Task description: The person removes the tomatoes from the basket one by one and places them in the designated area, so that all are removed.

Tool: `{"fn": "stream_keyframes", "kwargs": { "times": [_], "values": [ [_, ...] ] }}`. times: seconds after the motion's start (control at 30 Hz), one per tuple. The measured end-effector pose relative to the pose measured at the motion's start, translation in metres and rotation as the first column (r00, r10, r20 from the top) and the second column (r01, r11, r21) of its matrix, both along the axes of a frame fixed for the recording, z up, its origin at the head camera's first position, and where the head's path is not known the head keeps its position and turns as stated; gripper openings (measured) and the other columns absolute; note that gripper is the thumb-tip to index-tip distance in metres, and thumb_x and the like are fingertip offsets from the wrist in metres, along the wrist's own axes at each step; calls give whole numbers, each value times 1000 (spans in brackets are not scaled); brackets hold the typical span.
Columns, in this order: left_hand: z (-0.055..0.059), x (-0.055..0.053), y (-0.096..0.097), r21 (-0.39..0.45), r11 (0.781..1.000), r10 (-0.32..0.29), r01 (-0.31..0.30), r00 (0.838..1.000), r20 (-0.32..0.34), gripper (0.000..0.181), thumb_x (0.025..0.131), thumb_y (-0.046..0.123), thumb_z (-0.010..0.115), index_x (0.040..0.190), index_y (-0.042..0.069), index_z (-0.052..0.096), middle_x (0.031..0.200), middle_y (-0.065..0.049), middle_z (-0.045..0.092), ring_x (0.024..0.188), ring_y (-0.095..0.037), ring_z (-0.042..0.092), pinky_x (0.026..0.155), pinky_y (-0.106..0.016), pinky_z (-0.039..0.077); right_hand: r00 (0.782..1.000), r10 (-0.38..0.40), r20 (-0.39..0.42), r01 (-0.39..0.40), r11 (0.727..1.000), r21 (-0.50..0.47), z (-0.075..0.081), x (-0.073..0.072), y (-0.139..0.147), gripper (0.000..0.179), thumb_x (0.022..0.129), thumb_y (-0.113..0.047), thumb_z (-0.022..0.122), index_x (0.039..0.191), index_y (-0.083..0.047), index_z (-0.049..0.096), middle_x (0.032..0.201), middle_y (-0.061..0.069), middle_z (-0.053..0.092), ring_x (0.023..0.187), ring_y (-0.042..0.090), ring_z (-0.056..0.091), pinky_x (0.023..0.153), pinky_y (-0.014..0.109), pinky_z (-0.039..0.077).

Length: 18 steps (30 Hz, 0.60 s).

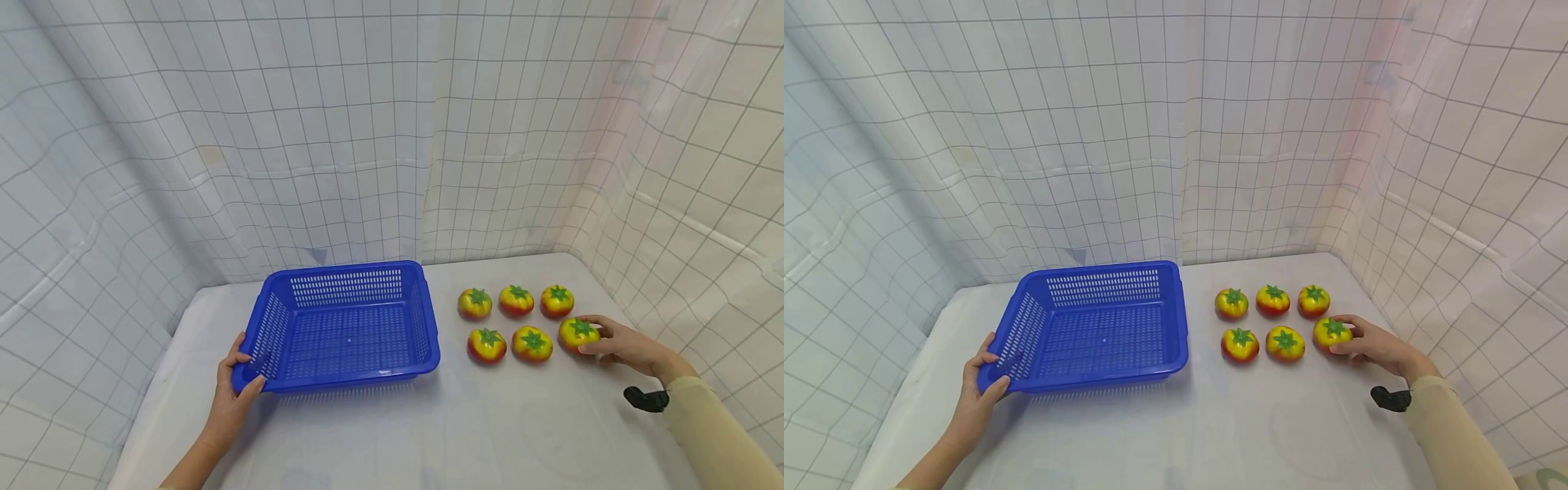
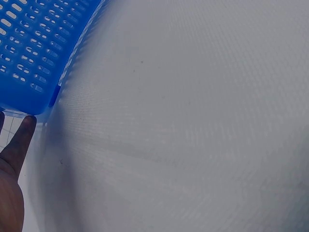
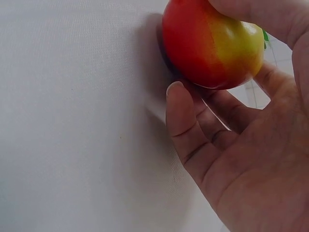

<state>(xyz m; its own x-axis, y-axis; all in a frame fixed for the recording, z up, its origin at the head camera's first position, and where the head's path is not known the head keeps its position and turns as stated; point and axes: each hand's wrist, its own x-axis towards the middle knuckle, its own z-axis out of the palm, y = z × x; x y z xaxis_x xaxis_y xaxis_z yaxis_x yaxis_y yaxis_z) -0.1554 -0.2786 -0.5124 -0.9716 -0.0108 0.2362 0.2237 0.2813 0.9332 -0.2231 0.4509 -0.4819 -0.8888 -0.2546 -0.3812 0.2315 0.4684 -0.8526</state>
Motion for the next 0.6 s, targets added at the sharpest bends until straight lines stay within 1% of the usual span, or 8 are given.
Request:
{"fn": "stream_keyframes", "kwargs": {
  "times": [0.27,0.47,0.6],
  "values": [
    [0,0,0,4,1000,1,-1,1000,0,42,103,7,53,134,7,24,171,7,0,155,-39,-2,99,-8,32,1000,-3,-13,3,1000,2,0,0,0,81,96,-22,70,157,-5,20,145,30,30,107,29,49,81,36,51],
    [-1,-1,0,-3,1000,2,-2,1000,-10,42,103,7,53,133,7,24,172,5,1,155,-37,-1,100,-7,31,1000,-1,-27,1,1000,28,0,0,-2,80,96,-25,71,156,-5,22,142,29,33,104,30,51,82,36,50],
    [-2,-2,0,-1,1000,-1,1,1000,-14,42,103,6,53,133,6,24,171,7,2,155,-36,0,100,-7,31,999,-6,-32,8,999,38,-1,0,-1,81,96,-25,71,157,-6,23,144,28,32,106,30,50,82,36,50]
  ]
}}
